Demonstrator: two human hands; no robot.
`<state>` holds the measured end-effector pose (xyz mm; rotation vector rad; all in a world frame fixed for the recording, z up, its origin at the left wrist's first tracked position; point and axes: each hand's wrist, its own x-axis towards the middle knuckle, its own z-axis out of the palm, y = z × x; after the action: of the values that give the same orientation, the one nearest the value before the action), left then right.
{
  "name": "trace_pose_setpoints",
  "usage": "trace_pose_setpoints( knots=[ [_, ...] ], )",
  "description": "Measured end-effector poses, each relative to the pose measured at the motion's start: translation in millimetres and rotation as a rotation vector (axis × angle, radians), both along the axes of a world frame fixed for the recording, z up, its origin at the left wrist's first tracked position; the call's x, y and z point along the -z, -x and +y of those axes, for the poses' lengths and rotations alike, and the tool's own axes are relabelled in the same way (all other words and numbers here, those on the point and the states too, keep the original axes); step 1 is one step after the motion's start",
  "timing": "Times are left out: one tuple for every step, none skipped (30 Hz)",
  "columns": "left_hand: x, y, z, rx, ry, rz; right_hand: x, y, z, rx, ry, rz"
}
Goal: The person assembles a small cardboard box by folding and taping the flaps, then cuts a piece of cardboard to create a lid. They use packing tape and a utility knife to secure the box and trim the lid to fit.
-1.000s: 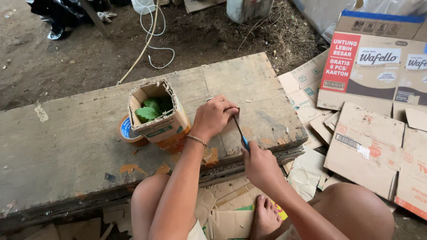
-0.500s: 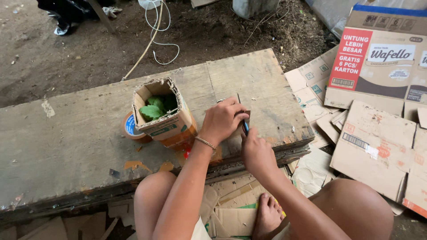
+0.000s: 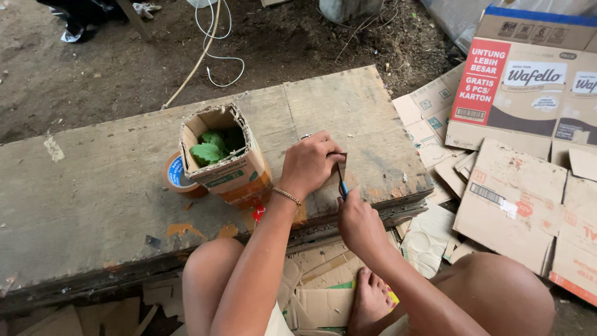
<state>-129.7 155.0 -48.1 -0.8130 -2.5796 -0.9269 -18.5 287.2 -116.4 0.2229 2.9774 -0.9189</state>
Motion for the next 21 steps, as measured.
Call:
trace_pose_setpoints(
  knots=[
    [0.3,0.2,-0.2,0.004,-0.009,0.014,1.3,-1.1,0.6,-0.003,0.009,-0.01],
    [0.8,-0.1,-0.5,0.006,-0.017,0.026,2.8,-2.6,1.0,-0.009,0.004,-0.022],
    [1.0,0.2,-0.4,0.0,-0.014,0.017,4.1,-3.7,1.4,-0.012,-0.001,-0.031],
    [1.0,0.6,-0.1,-0.004,-0.011,0.01,5.3,-4.7,2.0,-0.014,-0.007,-0.04],
    [1.1,0.4,0.3,-0.01,-0.009,0.001,6.5,-6.2,2.6,-0.012,-0.017,-0.041],
    [1.1,0.3,0.8,-0.01,-0.006,-0.001,8.0,-7.5,2.9,-0.01,-0.027,-0.042],
    [0.8,0.4,1.0,-0.011,-0.003,-0.001,9.4,-8.4,3.2,-0.009,-0.036,-0.041],
    [0.5,0.8,1.1,-0.013,0.001,0.0,11.2,-9.0,3.6,-0.011,-0.026,-0.048],
    [0.2,1.0,1.3,-0.014,0.007,0.0,13.2,-10.4,4.2,-0.012,-0.017,-0.055],
    [0.1,1.2,1.3,-0.014,0.012,-0.002,15.6,-12.0,5.0,-0.013,-0.008,-0.065],
    [0.2,1.5,1.4,-0.014,0.018,-0.005,18.5,-14.9,5.5,-0.024,-0.018,-0.041],
    [0.4,2.1,1.4,-0.018,0.025,-0.01,21.7,-18.1,6.1,-0.034,-0.029,-0.016],
    [0.7,3.2,1.3,-0.02,0.031,-0.015,24.9,-20.4,7.2,-0.043,-0.039,0.01],
    [1.4,4.2,1.6,-0.022,0.037,-0.02,28.2,-22.7,9.0,-0.049,-0.029,-0.006],
    [1.9,5.8,2.5,-0.021,0.04,-0.016,31.0,-24.4,11.7,-0.057,-0.021,-0.02],
    [2.9,6.5,2.7,-0.025,0.044,-0.016,33.6,-27.2,13.9,-0.068,-0.011,-0.038],
    [4.3,6.9,2.9,-0.026,0.05,-0.017,36.3,-32.0,15.6,-0.082,-0.012,-0.044],
    [5.1,9.1,4.4,-0.02,0.08,-0.04,38.0,-35.0,18.2,-0.092,-0.018,-0.042],
    [5.3,10.8,5.1,-0.02,0.109,-0.061,38.4,-35.6,21.2,-0.107,-0.026,-0.037],
    [6.3,10.4,5.2,-0.023,0.138,-0.093,38.3,-37.8,23.7,-0.123,-0.025,-0.042],
    [7.1,10.0,5.2,-0.024,0.137,-0.066,37.6,-40.1,25.5,-0.136,-0.023,-0.049]
  ],
)
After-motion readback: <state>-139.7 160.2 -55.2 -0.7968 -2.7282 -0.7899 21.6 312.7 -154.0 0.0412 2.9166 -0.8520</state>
